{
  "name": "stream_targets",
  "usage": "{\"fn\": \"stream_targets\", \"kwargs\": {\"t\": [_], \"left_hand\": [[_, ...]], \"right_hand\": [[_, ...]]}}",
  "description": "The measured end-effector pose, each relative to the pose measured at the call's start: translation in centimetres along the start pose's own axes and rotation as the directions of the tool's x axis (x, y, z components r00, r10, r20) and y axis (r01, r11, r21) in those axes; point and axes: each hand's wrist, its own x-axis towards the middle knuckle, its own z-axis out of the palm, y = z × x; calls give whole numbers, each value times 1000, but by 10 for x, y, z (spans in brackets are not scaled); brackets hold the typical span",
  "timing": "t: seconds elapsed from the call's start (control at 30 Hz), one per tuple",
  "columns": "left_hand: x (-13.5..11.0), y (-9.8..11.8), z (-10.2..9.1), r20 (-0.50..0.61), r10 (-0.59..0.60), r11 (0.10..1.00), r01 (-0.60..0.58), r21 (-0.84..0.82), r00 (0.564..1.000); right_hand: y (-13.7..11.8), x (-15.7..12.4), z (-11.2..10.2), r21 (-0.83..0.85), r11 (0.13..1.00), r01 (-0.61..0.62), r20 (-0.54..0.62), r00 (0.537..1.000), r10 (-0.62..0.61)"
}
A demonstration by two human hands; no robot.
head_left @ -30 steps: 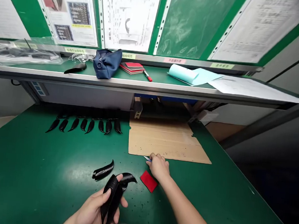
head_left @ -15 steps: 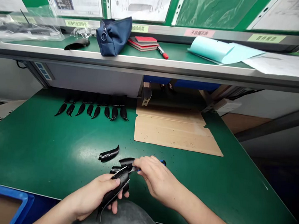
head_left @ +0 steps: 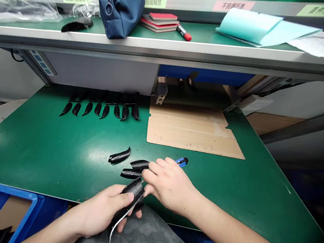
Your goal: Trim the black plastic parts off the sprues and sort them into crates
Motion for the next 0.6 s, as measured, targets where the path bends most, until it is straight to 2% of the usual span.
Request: {"fn": "stream_targets", "kwargs": {"t": [0.17,0.37,0.47,0.6], "left_hand": [[-2,8,0,-22,9,986,-6,165,1000],[-2,9,0,-53,-27,952,42,303,998],[1,7,0,-47,-2,945,17,328,999],[4,6,-1,-38,57,940,-40,339,998]], "right_hand": [[1,-2,4,21,1000,22,14,1000,-22],[2,-2,11,98,995,35,95,994,-44],[7,-2,15,269,962,38,131,988,-76],[14,-4,15,635,772,-26,177,978,-113]]}}
